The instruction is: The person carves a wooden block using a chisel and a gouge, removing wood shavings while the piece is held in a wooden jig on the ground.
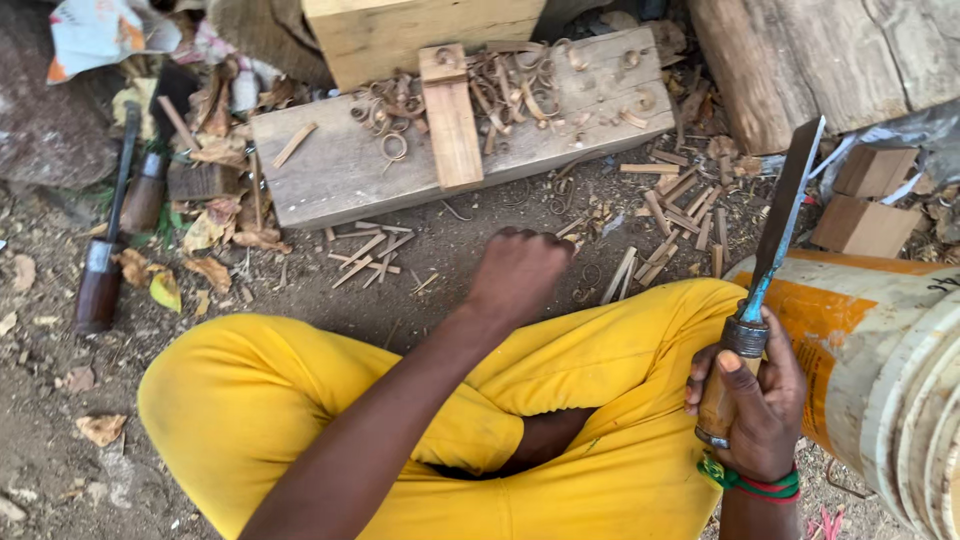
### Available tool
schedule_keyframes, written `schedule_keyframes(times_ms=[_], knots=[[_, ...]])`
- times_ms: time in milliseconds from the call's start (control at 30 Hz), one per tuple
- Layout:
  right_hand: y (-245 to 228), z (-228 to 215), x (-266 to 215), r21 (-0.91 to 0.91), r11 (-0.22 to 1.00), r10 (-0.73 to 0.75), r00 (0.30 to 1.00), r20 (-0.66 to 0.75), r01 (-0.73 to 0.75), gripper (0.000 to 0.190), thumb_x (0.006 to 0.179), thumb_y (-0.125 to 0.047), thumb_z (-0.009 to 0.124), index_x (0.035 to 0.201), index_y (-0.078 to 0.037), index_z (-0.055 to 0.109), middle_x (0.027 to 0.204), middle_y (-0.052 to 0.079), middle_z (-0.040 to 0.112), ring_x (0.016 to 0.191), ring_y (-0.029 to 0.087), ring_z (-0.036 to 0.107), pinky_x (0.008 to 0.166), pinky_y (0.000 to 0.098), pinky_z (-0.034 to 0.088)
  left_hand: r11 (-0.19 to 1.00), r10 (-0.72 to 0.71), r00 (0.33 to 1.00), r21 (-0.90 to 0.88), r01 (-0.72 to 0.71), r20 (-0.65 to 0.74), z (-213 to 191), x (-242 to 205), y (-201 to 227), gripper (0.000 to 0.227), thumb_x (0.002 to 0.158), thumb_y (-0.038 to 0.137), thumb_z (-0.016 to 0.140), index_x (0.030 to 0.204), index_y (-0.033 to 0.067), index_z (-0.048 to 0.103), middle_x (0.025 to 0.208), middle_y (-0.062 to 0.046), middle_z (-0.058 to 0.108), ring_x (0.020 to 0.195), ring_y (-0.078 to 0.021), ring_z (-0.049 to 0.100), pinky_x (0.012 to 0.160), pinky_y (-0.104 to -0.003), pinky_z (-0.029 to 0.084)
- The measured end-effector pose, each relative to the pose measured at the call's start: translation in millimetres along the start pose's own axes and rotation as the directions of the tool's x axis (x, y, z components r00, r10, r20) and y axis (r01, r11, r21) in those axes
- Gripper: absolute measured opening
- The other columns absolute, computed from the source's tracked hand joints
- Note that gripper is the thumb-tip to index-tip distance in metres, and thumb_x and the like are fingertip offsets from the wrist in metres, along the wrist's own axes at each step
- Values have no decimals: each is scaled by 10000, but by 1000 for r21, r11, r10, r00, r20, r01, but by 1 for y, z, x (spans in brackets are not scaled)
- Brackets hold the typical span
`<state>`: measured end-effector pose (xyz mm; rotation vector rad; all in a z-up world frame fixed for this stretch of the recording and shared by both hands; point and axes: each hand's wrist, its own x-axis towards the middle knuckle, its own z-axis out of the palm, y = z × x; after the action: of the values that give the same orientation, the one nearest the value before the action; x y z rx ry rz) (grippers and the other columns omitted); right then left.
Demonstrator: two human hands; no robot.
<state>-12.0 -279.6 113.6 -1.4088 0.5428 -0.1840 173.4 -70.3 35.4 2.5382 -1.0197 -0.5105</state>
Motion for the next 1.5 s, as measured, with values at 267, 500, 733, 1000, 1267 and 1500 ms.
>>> schedule_keyframes(times_ms=[267,500,733,1000,1267,1500], knots=[[7,-12,1,10,1000,5,1000,4,-5,691,969,-192,675,1572,-28,380,816,153,611,593,193,598,491,311,502,998,66,984,7,-65,-163,54,112,43,233,905,-77,572,994,37,756,918,-181,729,634,-208,735,488,-319,623],[12,-18,11,51,997,49,999,14,-49,736,962,-191,677,1597,-37,338,813,166,611,588,194,600,487,314,503,991,102,989,92,-93,-106,67,158,51,378,791,-109,651,1147,7,704,1273,-231,631,736,-244,748,464,-299,606],[14,-21,14,89,994,60,998,9,-60,712,973,-200,663,1593,-47,347,833,163,610,593,194,601,487,327,517,992,68,997,-99,-72,-41,32,119,38,606,863,-189,560,1410,71,578,1009,-186,720,708,-259,729,550,-363,630],[9,-10,9,-32,999,42,999,-16,-42,683,982,-158,652,1597,-32,383,838,147,621,623,189,604,515,331,514,822,-125,970,-570,-15,-206,-68,7,-15,292,899,42,691,1177,119,737,1136,-109,730,765,-194,720,648,-327,653],[1,12,5,-149,989,9,1000,-24,-13,622,1002,-134,629,1573,-13,416,831,116,624,638,166,600,518,321,503,793,-290,838,-607,-60,-462,-112,-25,-55,233,904,88,740,1120,175,757,1066,-41,778,864,-140,739,806,-317,630],[-4,26,10,-227,974,9,1000,-23,-14,601,992,-133,634,1545,-5,434,825,96,626,637,155,596,530,311,499,560,-458,847,-827,40,-270,-134,-29,-71,281,932,139,699,1212,142,711,986,11,782,742,-88,707,661,-283,630]])
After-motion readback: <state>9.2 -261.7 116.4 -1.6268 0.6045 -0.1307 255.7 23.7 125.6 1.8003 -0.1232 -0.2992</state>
